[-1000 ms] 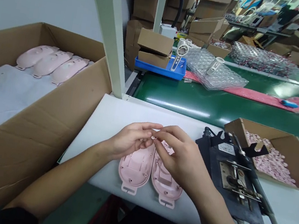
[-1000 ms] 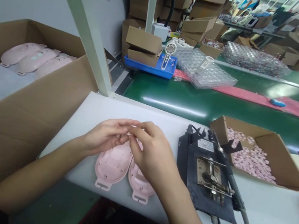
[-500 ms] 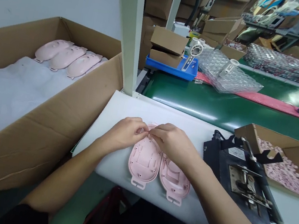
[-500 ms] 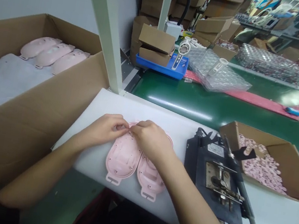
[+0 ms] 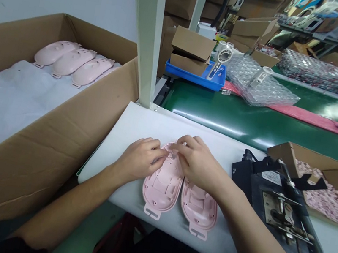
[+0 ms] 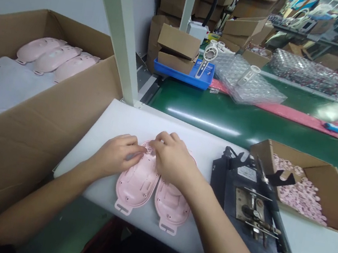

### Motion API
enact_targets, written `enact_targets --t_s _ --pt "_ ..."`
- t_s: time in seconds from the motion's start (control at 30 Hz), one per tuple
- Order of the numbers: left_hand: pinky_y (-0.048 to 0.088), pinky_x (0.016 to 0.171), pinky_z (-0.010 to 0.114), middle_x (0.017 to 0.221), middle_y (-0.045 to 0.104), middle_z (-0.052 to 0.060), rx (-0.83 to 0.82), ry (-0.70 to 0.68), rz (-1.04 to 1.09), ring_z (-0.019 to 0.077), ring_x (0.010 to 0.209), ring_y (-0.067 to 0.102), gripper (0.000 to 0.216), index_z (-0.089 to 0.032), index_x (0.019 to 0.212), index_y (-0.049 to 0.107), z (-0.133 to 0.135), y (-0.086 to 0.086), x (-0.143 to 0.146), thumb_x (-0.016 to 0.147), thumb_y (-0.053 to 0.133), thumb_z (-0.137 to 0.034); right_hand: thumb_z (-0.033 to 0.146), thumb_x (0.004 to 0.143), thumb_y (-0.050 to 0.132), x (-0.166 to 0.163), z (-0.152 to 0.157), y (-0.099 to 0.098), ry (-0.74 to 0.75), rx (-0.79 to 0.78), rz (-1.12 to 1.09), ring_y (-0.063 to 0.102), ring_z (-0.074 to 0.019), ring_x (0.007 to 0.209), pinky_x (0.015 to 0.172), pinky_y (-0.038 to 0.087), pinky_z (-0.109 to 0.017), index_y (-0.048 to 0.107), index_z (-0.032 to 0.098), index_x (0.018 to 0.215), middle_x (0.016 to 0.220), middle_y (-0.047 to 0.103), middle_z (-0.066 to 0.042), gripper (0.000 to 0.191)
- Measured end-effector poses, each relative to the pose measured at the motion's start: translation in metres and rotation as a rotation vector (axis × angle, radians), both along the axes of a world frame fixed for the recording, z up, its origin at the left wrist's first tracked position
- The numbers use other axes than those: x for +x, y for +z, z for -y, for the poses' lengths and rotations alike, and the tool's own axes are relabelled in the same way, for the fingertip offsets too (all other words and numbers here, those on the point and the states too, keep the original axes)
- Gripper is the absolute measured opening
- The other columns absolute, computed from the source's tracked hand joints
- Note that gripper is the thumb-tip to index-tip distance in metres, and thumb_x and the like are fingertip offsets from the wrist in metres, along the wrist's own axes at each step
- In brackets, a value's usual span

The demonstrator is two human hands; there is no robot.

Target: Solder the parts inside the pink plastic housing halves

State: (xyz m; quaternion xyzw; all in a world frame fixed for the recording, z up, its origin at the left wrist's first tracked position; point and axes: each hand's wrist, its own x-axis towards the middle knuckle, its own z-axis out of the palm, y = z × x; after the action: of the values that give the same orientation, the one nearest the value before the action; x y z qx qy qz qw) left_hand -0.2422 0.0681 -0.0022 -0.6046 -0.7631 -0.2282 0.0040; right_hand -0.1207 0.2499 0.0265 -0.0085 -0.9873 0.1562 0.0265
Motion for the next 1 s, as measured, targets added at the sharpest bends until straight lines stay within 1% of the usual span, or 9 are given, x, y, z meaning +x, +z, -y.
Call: enact_targets --t_s 0.17,0.33,0.5,0.6,0.67,0.73,0.83,0.9,1.0 --pt "0.044 0.071 0.032 0.084 0.059 0.004 -0.094 -0.052 -0.113 0.0184 0.078 0.052 0.025 -0.021 0.101 0.077 0.000 -0.001 0.000 0.098 0.052 -0.019 0.018 0.097 0.046 -0.017 0.000 -0.005 -0.135 -0.060 0.064 0.055 -0.0254 0.117 0.104 0.043 -0.039 0.061 0.018 0.133 0.130 0.061 -0.010 0.039" --pt "0.042 0.067 0.032 0.085 0.059 0.005 -0.144 -0.062 -0.160 0.0180 0.076 0.050 0.027 -0.019 0.092 0.075 -0.001 0.001 0.000 0.098 0.049 -0.018 0.015 0.092 0.050 -0.033 -0.002 -0.006 -0.139 -0.063 0.202 0.063 -0.0201 0.104 0.091 0.046 -0.030 0.066 0.019 0.121 0.121 0.064 -0.009 0.033" --pt "0.042 0.067 0.033 0.086 0.059 0.004 -0.168 -0.048 -0.150 0.0190 0.075 0.050 0.029 -0.023 0.113 0.074 -0.002 0.002 0.001 0.098 0.049 -0.019 0.012 0.088 0.055 -0.044 0.001 -0.003 -0.106 0.016 0.280 0.065 -0.0215 0.087 0.076 0.047 -0.032 0.067 0.018 0.114 0.109 0.065 -0.010 0.029" --pt "0.044 0.069 0.033 0.086 0.058 0.003 -0.165 -0.041 -0.097 0.0192 0.078 0.053 0.031 -0.024 0.117 0.072 -0.002 0.001 0.000 0.096 0.050 -0.017 0.014 0.093 0.051 -0.035 0.012 0.010 -0.108 0.100 0.245 0.063 -0.0280 0.100 0.079 0.049 -0.038 0.065 0.018 0.116 0.117 0.064 -0.013 0.027" --pt "0.047 0.072 0.032 0.085 0.059 0.003 -0.138 -0.039 -0.036 0.0189 0.081 0.056 0.031 -0.024 0.116 0.072 -0.001 0.001 0.000 0.095 0.051 -0.016 0.018 0.099 0.048 -0.013 0.014 0.026 -0.098 0.122 0.127 0.060 -0.0293 0.112 0.087 0.049 -0.040 0.062 0.020 0.123 0.127 0.062 -0.013 0.029" --pt "0.049 0.075 0.031 0.087 0.061 0.003 -0.094 -0.038 0.015 0.0188 0.084 0.060 0.029 -0.023 0.115 0.073 -0.002 0.000 -0.001 0.097 0.050 -0.018 0.024 0.102 0.047 0.025 0.004 0.043 -0.138 0.094 -0.119 0.063 -0.0242 0.108 0.089 0.050 -0.037 0.061 0.023 0.124 0.120 0.067 -0.009 0.026" --pt "0.051 0.074 0.031 0.089 0.065 0.004 0.016 -0.039 0.050 0.0186 0.084 0.063 0.030 -0.020 0.115 0.072 -0.004 0.001 -0.003 0.100 0.047 -0.022 0.031 0.101 0.050 0.101 -0.031 0.059 -0.519 0.119 -0.511 0.064 -0.0176 0.079 0.076 0.050 -0.032 0.061 0.023 0.112 0.089 0.069 -0.004 0.017" --pt "0.051 0.071 0.029 0.088 0.067 0.003 0.106 -0.057 0.079 0.0171 0.079 0.064 0.029 -0.019 0.114 0.072 -0.005 0.003 -0.003 0.101 0.047 -0.025 0.038 0.099 0.054 0.151 -0.062 0.058 -0.805 0.147 -0.474 0.061 -0.0177 0.069 0.069 0.048 -0.033 0.057 0.023 0.112 0.083 0.066 -0.002 0.020" --pt "0.052 0.066 0.026 0.090 0.070 0.003 0.203 -0.147 0.130 0.0143 0.072 0.064 0.024 -0.020 0.110 0.072 -0.005 0.004 0.000 0.101 0.052 -0.028 0.048 0.097 0.053 0.203 -0.103 0.039 -0.850 -0.004 -0.080 0.064 -0.0205 0.074 0.069 0.049 -0.034 0.049 0.022 0.121 0.092 0.067 -0.004 0.035"
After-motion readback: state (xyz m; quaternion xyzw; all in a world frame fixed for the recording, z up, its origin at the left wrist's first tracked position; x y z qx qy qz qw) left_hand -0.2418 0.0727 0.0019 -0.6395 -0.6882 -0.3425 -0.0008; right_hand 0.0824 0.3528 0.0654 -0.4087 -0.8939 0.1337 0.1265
